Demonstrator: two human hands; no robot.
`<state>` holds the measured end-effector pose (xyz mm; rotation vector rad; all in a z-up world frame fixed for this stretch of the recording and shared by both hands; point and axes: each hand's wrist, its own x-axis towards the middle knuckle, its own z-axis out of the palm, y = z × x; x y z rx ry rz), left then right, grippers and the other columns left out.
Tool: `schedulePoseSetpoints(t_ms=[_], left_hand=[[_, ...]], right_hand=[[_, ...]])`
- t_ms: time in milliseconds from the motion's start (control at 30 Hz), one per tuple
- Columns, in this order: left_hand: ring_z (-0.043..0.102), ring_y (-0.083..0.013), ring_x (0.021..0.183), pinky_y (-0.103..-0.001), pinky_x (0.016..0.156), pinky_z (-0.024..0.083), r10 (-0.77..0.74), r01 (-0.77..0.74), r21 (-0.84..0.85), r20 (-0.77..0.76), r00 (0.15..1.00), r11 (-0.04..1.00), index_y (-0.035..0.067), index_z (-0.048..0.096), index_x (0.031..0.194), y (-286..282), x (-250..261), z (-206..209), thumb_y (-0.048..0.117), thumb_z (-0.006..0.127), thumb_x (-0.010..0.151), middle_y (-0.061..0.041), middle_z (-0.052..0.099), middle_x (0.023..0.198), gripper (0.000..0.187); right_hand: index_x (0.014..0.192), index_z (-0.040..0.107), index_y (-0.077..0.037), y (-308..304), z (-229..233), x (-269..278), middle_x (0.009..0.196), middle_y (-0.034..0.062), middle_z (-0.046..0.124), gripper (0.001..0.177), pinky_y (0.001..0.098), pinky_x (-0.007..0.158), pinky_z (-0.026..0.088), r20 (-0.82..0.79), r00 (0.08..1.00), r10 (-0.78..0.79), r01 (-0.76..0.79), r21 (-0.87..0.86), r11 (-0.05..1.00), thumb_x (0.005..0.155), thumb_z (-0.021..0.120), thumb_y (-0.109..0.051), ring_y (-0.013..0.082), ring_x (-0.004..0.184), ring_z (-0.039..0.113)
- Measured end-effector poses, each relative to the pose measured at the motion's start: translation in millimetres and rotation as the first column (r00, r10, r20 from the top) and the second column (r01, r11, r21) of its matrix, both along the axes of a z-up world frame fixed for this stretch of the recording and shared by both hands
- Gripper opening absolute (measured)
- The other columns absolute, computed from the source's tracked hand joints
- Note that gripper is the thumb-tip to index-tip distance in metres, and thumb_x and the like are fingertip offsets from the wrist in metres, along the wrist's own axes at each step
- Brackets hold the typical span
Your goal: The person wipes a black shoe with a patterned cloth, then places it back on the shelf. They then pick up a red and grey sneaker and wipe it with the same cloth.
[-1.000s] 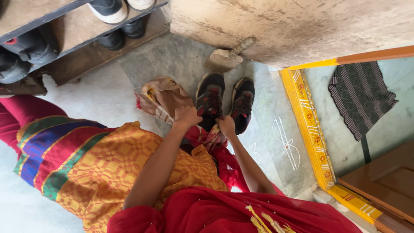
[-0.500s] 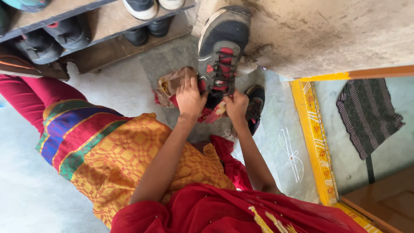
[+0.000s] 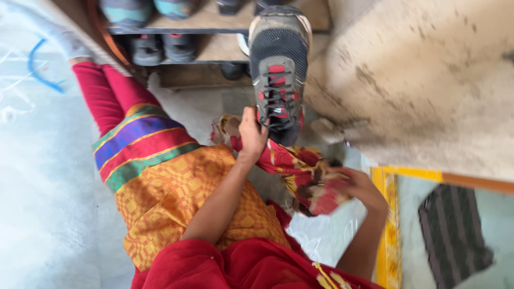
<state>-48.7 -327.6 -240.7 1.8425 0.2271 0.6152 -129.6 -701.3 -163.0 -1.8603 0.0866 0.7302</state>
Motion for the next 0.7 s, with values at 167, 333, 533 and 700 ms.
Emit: schedulePoseSetpoints(t_ms=[167, 333, 533, 700], left_hand=[[0.06, -0.0477, 0.103, -0.049, 0.085, 0.05, 0.009, -0.004, -0.126, 0.042, 0.999, 0.992, 0.002, 0.053, 0.126, 13, -1, 1, 0.004, 0.073, 0.081, -0.023, 0.058, 0.111, 0.049], [0.063, -0.0446, 0.099, -0.048, 0.083, 0.051, 0.096, -0.091, -0.172, 0.019, 0.995, 0.981, 0.004, 0.057, 0.123, 20, 3, 0, 0.006, 0.073, 0.085, -0.02, 0.061, 0.108, 0.041], [0.063, -0.0434, 0.095, -0.047, 0.08, 0.051, 0.13, -0.106, -0.166, 0.138, 0.982, 0.98, 0.004, 0.058, 0.124, 37, -3, 28, 0.004, 0.07, 0.085, -0.019, 0.062, 0.107, 0.04], [0.064, -0.0406, 0.085, -0.045, 0.075, 0.053, 0.095, -0.071, -0.1, 0.258, 0.961, 0.992, 0.004, 0.061, 0.123, 78, -4, 75, 0.005, 0.072, 0.082, -0.018, 0.06, 0.098, 0.042]], right_hand=[[0.137, 0.061, -0.004, -100, 28, -77, 0.124, 0.0086, 0.07, 0.062, 0.0385, 0.089, 0.057, 0.177, 0.829, -0.53, 0.382, 0.514, 0.768, 0.076, 0.069, -0.005, 0.0204, 0.107, 0.069], [0.14, 0.06, -0.008, -155, 111, -133, 0.129, 0.0085, 0.067, 0.051, 0.0459, 0.101, 0.054, 0.426, 0.633, -0.646, 0.261, 0.668, 0.697, 0.089, 0.064, -0.014, 0.0228, 0.116, 0.067], [0.134, 0.062, 0.001, -71, 75, -54, 0.128, 0.0126, 0.068, 0.052, 0.0364, 0.1, 0.054, 0.483, 0.667, -0.567, 0.298, 0.525, 0.797, 0.083, 0.068, 0.009, 0.0242, 0.115, 0.068], [0.135, 0.062, -0.001, 68, 17, 49, 0.108, 0.0159, 0.073, 0.057, 0.0386, 0.078, 0.062, 0.159, 0.698, -0.698, 0.248, 0.861, 0.445, 0.078, 0.064, 0.001, 0.0262, 0.092, 0.074]])
